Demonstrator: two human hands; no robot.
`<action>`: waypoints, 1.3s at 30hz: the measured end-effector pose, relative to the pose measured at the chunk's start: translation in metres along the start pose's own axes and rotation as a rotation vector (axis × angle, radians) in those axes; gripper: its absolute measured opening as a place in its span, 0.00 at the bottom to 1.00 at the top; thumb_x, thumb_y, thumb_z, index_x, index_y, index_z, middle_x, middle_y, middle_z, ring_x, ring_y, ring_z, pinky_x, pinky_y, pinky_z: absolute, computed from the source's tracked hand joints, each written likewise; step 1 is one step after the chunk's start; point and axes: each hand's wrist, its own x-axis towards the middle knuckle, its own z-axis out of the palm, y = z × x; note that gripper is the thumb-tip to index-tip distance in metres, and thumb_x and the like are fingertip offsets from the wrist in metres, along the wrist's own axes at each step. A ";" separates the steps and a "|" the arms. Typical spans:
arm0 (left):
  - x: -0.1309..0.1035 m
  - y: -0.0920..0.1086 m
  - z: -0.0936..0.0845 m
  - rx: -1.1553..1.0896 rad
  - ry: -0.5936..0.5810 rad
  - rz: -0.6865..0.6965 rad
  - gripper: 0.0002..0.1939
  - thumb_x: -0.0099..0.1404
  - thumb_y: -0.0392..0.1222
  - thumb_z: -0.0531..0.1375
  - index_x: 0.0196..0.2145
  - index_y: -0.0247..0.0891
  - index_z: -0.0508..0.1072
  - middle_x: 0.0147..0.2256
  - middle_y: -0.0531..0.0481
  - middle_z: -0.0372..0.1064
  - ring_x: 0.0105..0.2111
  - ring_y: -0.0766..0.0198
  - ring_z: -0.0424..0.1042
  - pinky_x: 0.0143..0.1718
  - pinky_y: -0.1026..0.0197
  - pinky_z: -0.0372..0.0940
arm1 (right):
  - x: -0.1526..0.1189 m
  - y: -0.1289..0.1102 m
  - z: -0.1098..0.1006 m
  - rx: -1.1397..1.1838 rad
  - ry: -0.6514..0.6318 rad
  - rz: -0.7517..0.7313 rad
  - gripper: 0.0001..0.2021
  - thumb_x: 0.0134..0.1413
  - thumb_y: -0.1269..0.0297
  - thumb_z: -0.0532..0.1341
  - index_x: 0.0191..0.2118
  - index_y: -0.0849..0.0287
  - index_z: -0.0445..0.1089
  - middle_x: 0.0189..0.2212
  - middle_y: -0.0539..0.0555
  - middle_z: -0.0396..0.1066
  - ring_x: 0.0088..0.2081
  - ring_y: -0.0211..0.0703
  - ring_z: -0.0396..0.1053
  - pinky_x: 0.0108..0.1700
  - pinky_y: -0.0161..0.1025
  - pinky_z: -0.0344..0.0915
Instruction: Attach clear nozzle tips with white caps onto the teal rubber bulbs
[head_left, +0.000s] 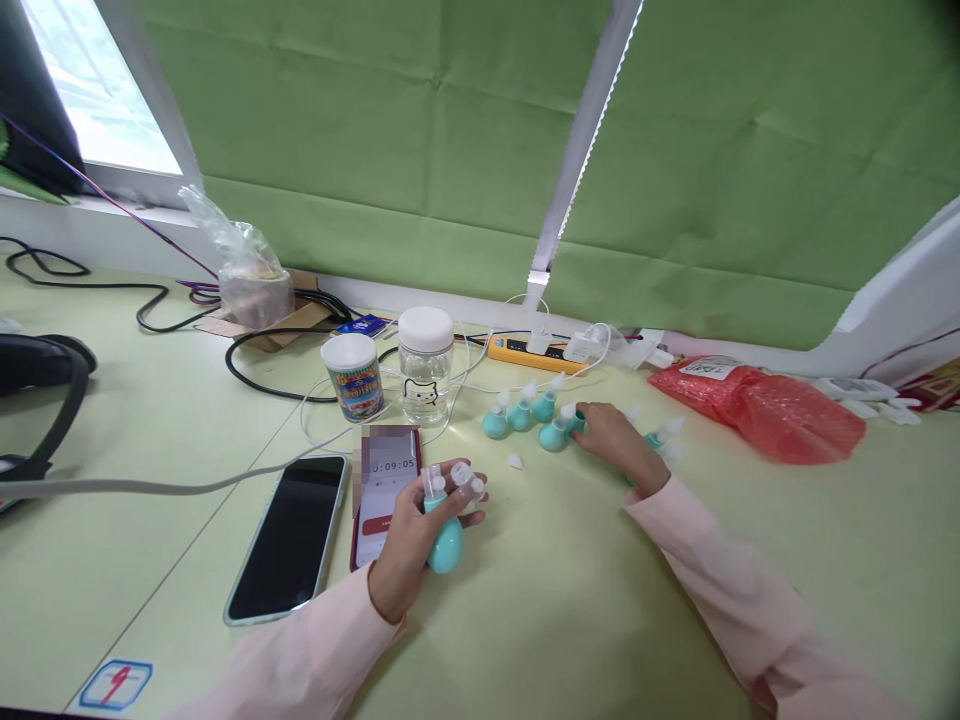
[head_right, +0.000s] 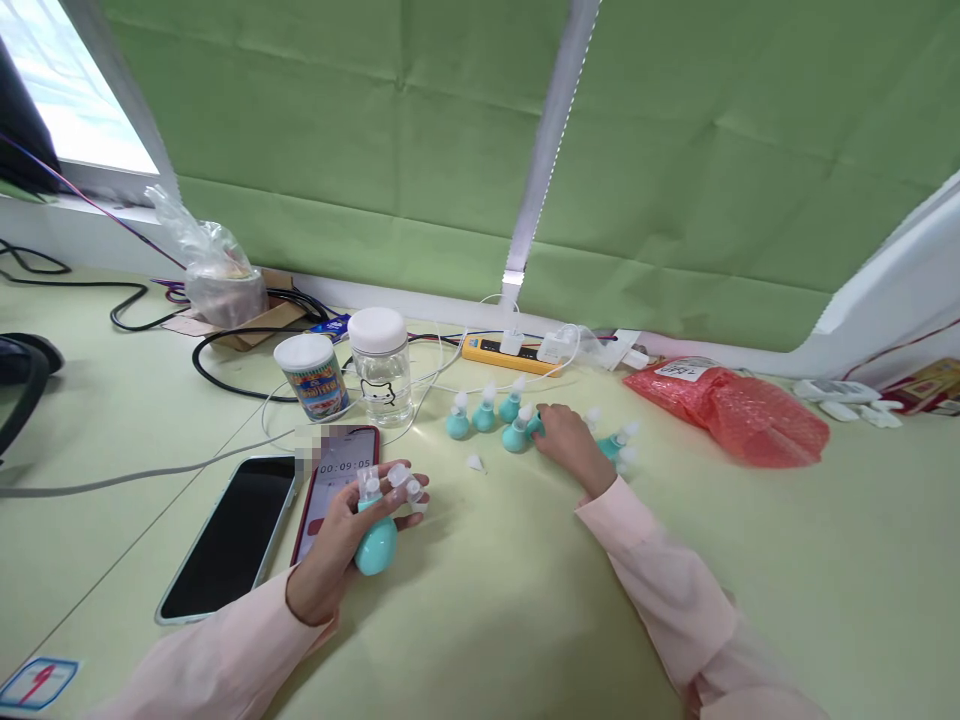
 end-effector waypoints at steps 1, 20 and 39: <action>-0.001 0.001 0.001 -0.002 -0.034 -0.014 0.17 0.50 0.38 0.63 0.38 0.33 0.67 0.35 0.43 0.69 0.34 0.59 0.69 0.34 0.58 0.66 | 0.000 -0.002 0.003 0.000 -0.020 -0.008 0.11 0.44 0.70 0.57 0.38 0.66 0.65 0.32 0.60 0.69 0.36 0.49 0.66 0.36 0.38 0.58; -0.003 0.002 0.000 0.239 -0.187 0.034 0.11 0.51 0.42 0.61 0.31 0.32 0.71 0.19 0.52 0.64 0.18 0.69 0.63 0.22 0.65 0.58 | -0.068 -0.076 -0.049 0.682 0.165 -0.503 0.13 0.40 0.71 0.57 0.36 0.57 0.57 0.36 0.55 0.66 0.36 0.43 0.64 0.35 0.38 0.63; 0.001 -0.001 -0.001 0.381 -0.174 0.027 0.10 0.50 0.41 0.62 0.28 0.32 0.70 0.15 0.54 0.60 0.15 0.69 0.59 0.19 0.67 0.53 | -0.082 -0.095 0.004 0.392 0.380 -0.567 0.10 0.44 0.76 0.49 0.35 0.58 0.58 0.26 0.53 0.65 0.28 0.39 0.65 0.27 0.33 0.57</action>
